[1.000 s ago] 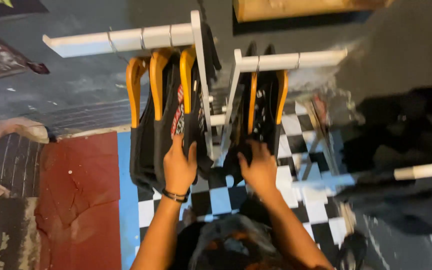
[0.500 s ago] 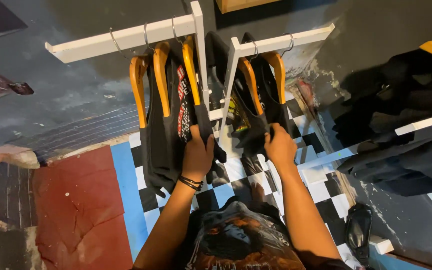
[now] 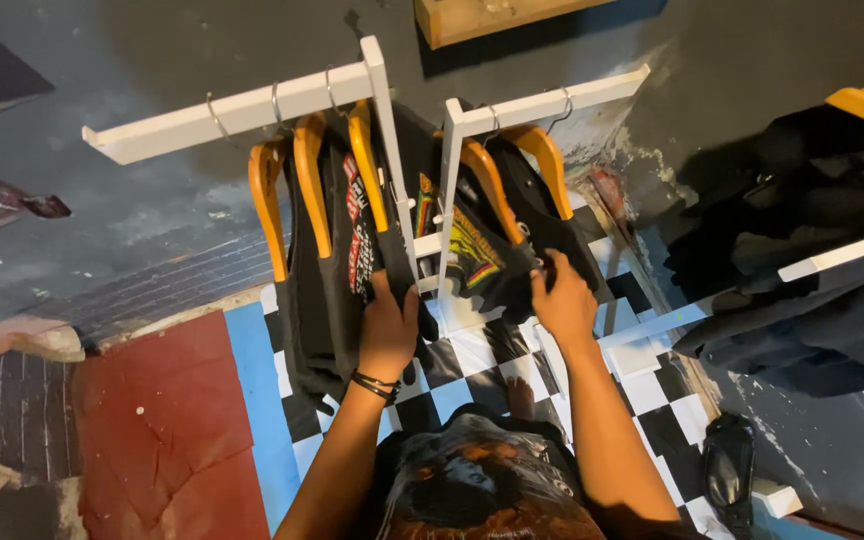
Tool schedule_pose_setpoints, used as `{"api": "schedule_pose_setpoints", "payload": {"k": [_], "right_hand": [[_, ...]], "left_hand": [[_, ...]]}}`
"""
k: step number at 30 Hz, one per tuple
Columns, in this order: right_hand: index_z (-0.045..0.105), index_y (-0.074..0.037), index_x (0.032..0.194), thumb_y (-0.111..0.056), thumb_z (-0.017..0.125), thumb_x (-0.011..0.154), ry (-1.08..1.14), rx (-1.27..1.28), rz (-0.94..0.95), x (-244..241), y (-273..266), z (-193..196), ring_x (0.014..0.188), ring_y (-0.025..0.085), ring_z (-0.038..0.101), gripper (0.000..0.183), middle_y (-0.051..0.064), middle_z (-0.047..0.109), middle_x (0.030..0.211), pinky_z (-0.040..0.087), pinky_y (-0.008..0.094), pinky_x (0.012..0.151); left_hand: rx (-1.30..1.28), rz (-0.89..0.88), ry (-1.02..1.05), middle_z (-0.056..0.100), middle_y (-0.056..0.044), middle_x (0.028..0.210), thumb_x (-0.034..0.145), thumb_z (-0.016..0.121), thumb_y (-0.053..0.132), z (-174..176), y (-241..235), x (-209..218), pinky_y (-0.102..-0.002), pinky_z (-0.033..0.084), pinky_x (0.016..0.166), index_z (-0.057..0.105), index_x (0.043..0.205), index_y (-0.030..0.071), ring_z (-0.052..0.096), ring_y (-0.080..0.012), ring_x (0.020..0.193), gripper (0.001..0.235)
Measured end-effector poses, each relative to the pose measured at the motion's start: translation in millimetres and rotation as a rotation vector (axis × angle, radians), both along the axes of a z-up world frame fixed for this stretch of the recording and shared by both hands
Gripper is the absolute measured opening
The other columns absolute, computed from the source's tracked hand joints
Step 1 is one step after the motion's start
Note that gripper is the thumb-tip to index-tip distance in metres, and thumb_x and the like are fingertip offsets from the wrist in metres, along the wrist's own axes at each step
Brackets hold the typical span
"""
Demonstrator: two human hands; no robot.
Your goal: The person removes a black t-shirt from a hanger on a clothing rack, folds it neatly by hand, and places it on a pile. They repeat this process with another black t-shirt, carefully folding it and adding it to the stack.
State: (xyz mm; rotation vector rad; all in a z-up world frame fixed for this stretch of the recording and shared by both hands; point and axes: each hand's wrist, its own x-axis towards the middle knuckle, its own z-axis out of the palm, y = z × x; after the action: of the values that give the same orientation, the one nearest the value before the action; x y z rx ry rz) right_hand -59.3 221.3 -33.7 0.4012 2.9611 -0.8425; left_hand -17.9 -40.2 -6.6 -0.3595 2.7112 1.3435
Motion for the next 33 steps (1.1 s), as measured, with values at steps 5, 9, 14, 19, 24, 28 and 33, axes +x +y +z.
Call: {"api": "schedule_pose_setpoints", "payload": {"k": [5, 9, 14, 19, 24, 28, 33], "right_hand": [[0.032, -0.013, 0.158, -0.031, 0.053, 0.103, -0.018, -0.175, -0.102, 8, 4, 21, 0.11, 0.05, 0.067, 0.063, 0.021, 0.074, 0.115, 0.049, 0.062, 0.096], [0.026, -0.015, 0.161, -0.032, 0.056, 0.102, -0.024, -0.144, -0.146, 1, 21, -1, 0.109, 0.047, 0.068, 0.069, 0.016, 0.076, 0.114, 0.05, 0.06, 0.095], [0.024, -0.014, 0.163, -0.03, 0.057, 0.101, -0.02, -0.138, -0.176, 0, 30, -2, 0.108, 0.047, 0.068, 0.072, 0.015, 0.075, 0.115, 0.05, 0.06, 0.095], [0.031, -0.013, 0.16, -0.026, 0.06, 0.1, 0.041, -0.138, -0.137, 16, 6, 20, 0.111, 0.045, 0.067, 0.068, 0.014, 0.073, 0.119, 0.051, 0.06, 0.095], [0.055, -0.006, 0.145, -0.013, 0.076, 0.088, 0.577, -0.147, 0.121, 35, -47, 19, 0.11, 0.041, 0.061, 0.061, 0.015, 0.064, 0.111, 0.048, 0.051, 0.099], [0.06, -0.018, 0.141, -0.03, 0.072, 0.092, 0.417, -0.256, 0.27, 37, -91, 15, 0.107, 0.041, 0.064, 0.052, 0.012, 0.068, 0.109, 0.049, 0.054, 0.096], [0.069, -0.024, 0.121, -0.04, 0.071, 0.095, 0.301, -0.267, 0.418, 29, -124, 7, 0.091, 0.037, 0.07, 0.03, 0.008, 0.072, 0.088, 0.054, 0.051, 0.083]], "left_hand": [[-0.081, -0.004, 0.025, 0.072, -0.031, 0.094, 0.106, 0.042, 0.041, -13, -3, -3, -0.056, 0.06, 0.077, 0.04, 0.13, 0.011, 0.072, -0.0479, 0.093, 0.038], [-0.072, 0.008, 0.032, 0.071, -0.033, 0.094, 0.106, 0.044, 0.038, -6, -2, 1, -0.058, 0.059, 0.078, 0.039, 0.132, 0.009, 0.071, -0.0509, 0.094, 0.039], [-0.081, 0.002, 0.018, 0.071, -0.032, 0.095, 0.106, 0.044, 0.04, -7, -2, 1, -0.059, 0.059, 0.079, 0.039, 0.133, 0.011, 0.071, -0.0508, 0.095, 0.04], [-0.104, -0.006, 0.002, 0.07, -0.036, 0.096, 0.106, 0.04, 0.042, 8, 3, 5, -0.062, 0.057, 0.081, 0.039, 0.134, 0.009, 0.07, -0.0535, 0.096, 0.043], [0.174, -0.048, 0.151, 0.055, -0.038, 0.135, 0.106, 0.045, 0.031, 59, 11, 31, -0.057, 0.047, 0.103, 0.039, 0.15, -0.003, 0.054, -0.0525, 0.126, 0.055], [0.207, -0.079, 0.14, 0.057, -0.033, 0.135, 0.107, 0.045, 0.028, 49, -9, 36, -0.053, 0.051, 0.101, 0.039, 0.152, -0.004, 0.057, -0.0485, 0.125, 0.055], [-0.033, -0.258, 0.288, 0.063, -0.013, 0.132, 0.102, 0.045, 0.019, 0, -25, 47, -0.047, 0.05, 0.101, 0.051, 0.151, 0.018, 0.059, -0.0363, 0.125, 0.049]]}}
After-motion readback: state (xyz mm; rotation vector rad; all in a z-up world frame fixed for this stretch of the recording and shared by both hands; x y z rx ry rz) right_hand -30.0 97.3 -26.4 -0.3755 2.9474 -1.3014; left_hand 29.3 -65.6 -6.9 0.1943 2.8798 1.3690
